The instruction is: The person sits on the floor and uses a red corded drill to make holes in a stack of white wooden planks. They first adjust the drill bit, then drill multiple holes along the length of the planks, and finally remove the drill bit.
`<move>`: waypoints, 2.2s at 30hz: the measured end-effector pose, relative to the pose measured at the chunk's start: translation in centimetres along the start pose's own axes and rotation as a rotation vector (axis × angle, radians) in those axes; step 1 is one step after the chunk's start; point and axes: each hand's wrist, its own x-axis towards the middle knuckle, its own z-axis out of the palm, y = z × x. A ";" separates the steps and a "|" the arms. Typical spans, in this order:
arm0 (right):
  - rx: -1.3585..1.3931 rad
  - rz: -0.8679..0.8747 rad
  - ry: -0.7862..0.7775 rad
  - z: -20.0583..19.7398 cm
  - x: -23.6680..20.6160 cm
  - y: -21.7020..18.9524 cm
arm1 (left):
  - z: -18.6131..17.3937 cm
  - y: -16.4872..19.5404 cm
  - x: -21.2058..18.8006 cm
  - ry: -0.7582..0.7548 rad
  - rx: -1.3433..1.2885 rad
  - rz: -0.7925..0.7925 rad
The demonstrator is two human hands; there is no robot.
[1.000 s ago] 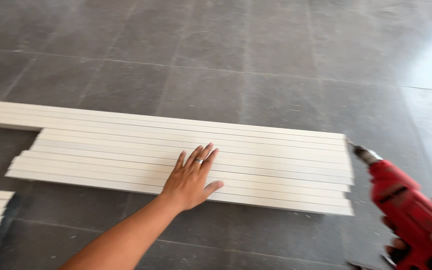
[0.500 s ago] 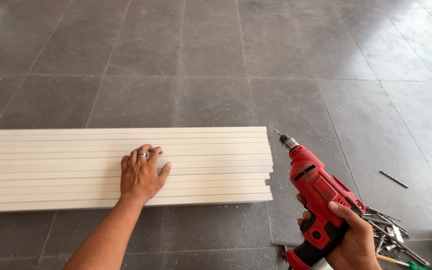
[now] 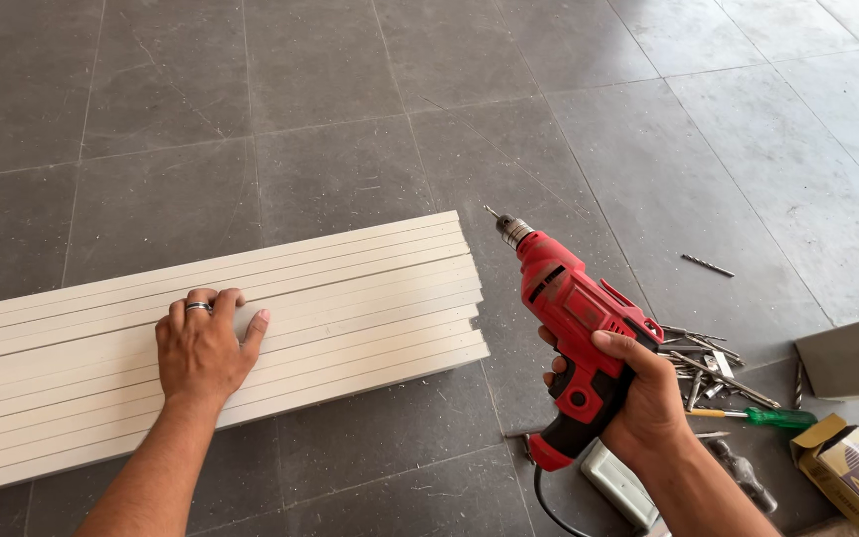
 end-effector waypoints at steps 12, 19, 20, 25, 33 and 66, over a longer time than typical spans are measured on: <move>-0.048 -0.001 0.001 -0.2 0.2 -0.4 | 1.3 -0.5 -1.0 -0.001 0.034 0.051; -0.191 -0.002 -0.039 -1.0 -0.6 -2.1 | 1.0 -1.1 -5.1 -0.028 0.009 0.090; -0.227 0.001 -0.033 -1.2 -0.8 -2.4 | 0.9 -1.3 -5.8 -0.029 0.019 0.097; -0.417 0.021 -0.083 -2.7 -2.4 -4.1 | -0.4 -1.4 -8.2 -0.062 0.046 0.103; -1.328 0.042 -0.195 -4.0 -6.4 -10.9 | -5.7 10.4 -12.8 -0.503 0.071 0.439; -1.640 0.405 -0.293 -1.3 -10.7 -8.9 | -4.6 13.7 -14.8 -0.461 0.144 0.586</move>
